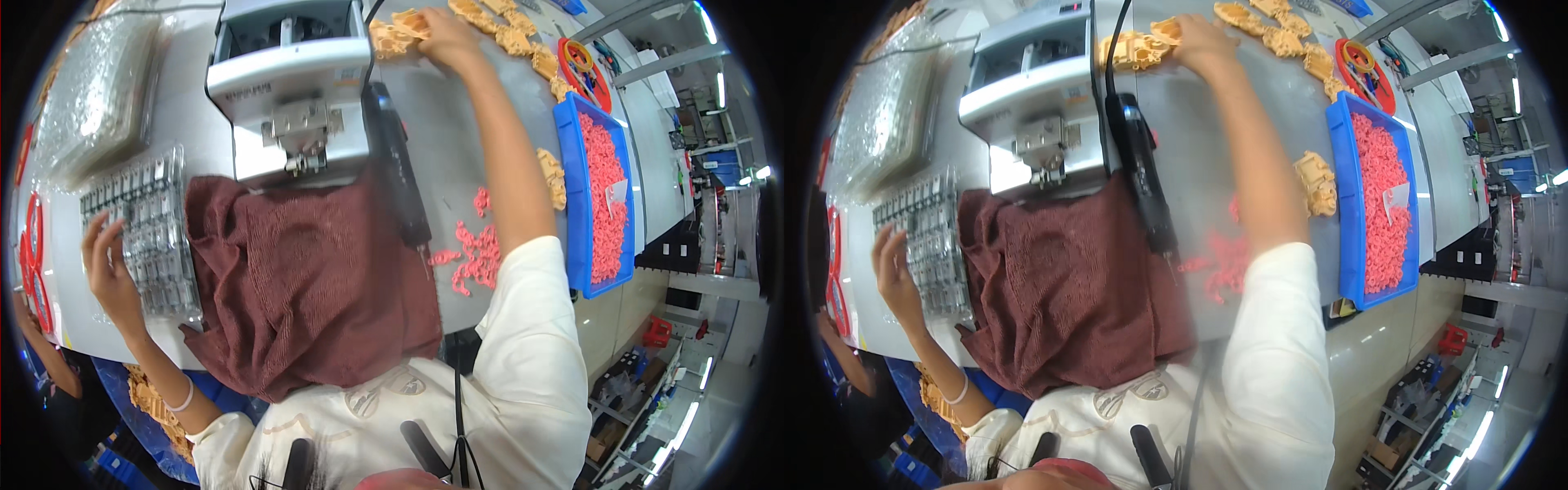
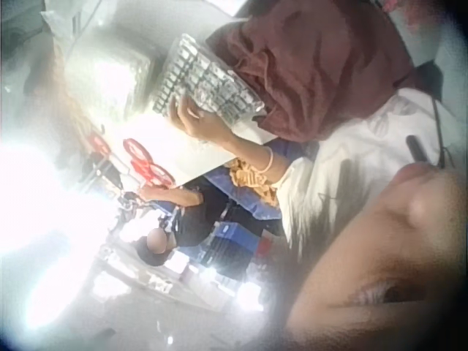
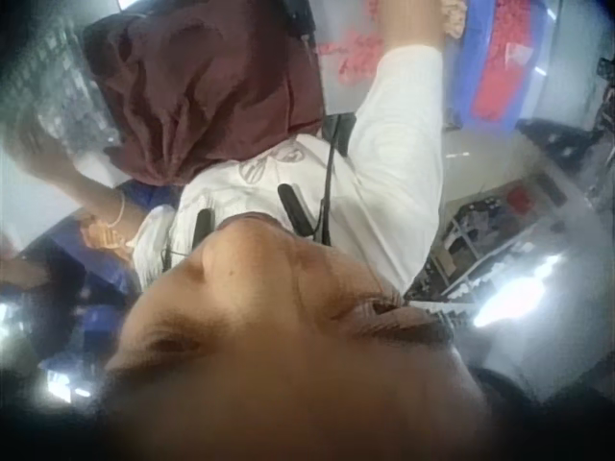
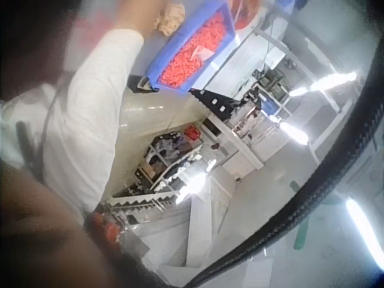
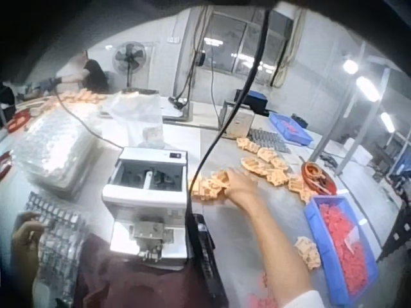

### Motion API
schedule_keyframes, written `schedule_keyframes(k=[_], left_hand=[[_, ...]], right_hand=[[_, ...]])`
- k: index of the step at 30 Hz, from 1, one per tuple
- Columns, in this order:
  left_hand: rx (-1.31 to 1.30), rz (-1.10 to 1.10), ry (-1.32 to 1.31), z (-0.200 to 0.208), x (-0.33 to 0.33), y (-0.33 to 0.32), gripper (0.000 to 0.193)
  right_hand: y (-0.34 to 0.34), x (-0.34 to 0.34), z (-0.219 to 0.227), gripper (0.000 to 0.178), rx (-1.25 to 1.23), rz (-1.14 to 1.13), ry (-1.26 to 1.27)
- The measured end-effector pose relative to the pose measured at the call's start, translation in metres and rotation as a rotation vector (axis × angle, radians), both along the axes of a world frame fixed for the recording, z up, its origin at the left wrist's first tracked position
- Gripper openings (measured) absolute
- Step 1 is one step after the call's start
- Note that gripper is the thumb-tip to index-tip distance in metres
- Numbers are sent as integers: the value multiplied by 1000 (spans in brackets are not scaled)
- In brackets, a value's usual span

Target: Using a powered screwdriver to assemble small plastic internal components into a housing.

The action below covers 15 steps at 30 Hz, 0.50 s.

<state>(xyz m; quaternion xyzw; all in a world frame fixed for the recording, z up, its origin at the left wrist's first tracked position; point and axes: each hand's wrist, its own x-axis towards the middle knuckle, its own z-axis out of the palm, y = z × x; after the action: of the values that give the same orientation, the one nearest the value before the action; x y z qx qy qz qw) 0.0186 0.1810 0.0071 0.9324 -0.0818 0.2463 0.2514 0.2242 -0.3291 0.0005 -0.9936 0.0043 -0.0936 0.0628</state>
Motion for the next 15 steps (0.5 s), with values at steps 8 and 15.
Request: schedule_keyframes(k=[8,15], left_hand=[[-331,-246,7,20,-18,-5,21],[-573,-450,-59,36,-25,-53,25]], right_hand=[[-38,-139,59,31,742,42,123],[55,-216,109,24,922,696,378]])
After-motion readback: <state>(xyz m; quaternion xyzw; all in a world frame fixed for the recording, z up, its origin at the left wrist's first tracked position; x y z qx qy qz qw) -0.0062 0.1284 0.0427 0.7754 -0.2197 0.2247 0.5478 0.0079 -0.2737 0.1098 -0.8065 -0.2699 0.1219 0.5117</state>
